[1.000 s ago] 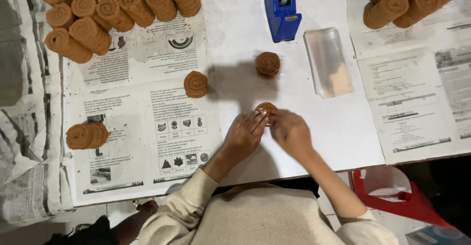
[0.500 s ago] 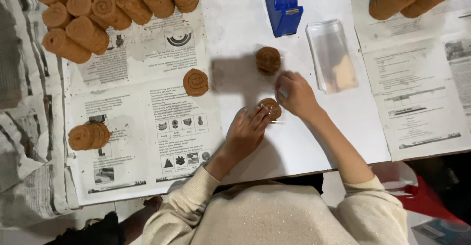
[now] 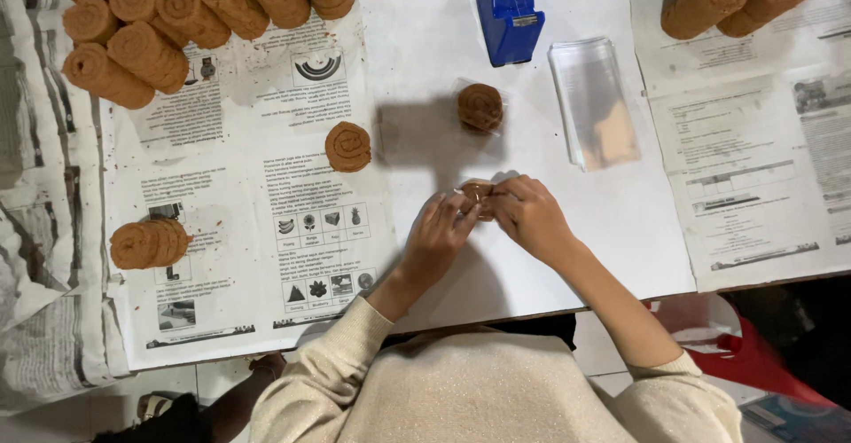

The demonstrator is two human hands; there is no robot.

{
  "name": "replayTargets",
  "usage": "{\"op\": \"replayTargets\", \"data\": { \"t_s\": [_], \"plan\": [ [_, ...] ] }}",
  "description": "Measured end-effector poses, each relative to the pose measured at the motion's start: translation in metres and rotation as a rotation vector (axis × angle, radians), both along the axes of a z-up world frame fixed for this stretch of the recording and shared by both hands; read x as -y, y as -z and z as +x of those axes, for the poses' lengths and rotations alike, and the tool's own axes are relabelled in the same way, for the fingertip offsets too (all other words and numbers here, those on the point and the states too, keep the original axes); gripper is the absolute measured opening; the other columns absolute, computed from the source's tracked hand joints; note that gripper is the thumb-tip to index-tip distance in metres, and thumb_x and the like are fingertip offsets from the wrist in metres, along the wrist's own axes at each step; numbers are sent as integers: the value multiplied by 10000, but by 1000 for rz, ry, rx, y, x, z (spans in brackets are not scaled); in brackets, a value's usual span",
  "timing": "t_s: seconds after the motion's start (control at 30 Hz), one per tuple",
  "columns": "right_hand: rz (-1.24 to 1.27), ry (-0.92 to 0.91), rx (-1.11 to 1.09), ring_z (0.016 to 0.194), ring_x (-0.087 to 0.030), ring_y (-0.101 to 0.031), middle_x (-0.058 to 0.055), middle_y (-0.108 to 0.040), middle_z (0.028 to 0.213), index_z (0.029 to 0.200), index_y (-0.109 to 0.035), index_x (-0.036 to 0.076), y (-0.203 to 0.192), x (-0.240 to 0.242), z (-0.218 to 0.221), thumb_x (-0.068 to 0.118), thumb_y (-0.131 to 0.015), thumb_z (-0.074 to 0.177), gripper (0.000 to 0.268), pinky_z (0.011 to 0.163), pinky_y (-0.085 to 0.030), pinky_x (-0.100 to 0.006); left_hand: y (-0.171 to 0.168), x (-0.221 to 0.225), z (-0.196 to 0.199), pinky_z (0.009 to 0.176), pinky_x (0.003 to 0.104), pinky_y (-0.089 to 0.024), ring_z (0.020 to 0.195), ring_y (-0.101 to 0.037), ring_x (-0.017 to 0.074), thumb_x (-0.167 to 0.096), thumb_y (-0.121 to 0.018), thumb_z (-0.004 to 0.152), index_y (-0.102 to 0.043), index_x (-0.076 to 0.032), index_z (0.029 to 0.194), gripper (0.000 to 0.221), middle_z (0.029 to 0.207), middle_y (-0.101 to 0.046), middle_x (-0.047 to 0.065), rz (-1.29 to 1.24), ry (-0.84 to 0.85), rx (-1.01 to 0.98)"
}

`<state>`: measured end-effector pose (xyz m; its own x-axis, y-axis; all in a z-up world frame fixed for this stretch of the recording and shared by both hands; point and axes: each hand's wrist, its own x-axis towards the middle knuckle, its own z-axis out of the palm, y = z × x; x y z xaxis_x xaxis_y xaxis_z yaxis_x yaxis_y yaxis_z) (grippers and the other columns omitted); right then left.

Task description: The person packages individual food rolls by placing them into small plastic bags, folding the bag edges, and securing them with tape from a dispenser.

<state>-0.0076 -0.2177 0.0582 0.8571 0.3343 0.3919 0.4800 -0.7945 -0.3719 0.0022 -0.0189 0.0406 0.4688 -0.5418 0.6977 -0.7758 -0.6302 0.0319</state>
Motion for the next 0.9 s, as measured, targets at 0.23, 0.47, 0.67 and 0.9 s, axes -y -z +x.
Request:
{"op": "replayTargets", "data": {
  "t_s": [0.23, 0.47, 0.67, 0.9],
  "plan": [
    [-130, -27, 118, 929, -252, -577, -26, -581, 959, 820, -706, 130, -4, -3, -11, 298, -582, 868, 214, 807, -455, -382, 0, -4, 5, 845, 406, -484, 979, -638, 235, -131, -509, 969, -597, -135, 1214, 260, 1093, -613, 95, 3, -71, 37],
    [222, -136, 97, 1018, -431, -587, -199, -598, 1010, 950, -590, 0, -4, 39, 26, 235, -628, 868, 252, 830, -462, -536, 13, -5, 18, 931, 511, -363, 1226, -539, 280, -72, -531, 917, -612, -89, 1161, 257, 1323, -562, 107, 86, 84, -94],
    [577, 346, -123, 920, -363, -672, -202, -643, 999, 1147, -690, 52, -26, 100, 170, 127, -632, 946, 222, 780, -547, -429, 0, 20, 19, 901, 530, -415, 1207, -555, 285, -50, -514, 940, -633, -67, 1125, 220, 1349, -553, 96, 21, 50, -34],
    [478, 607, -483, 683, -247, -636, -56, -669, 684, 833, -767, 230, -12, 92, 258, 403, -705, 801, 186, 627, -479, -357, -7, 23, 27, 849, 549, -472, 1168, -608, 318, 5, -534, 919, -628, -24, 1105, 210, 1304, -588, 153, -123, 78, 181]
  ]
}}
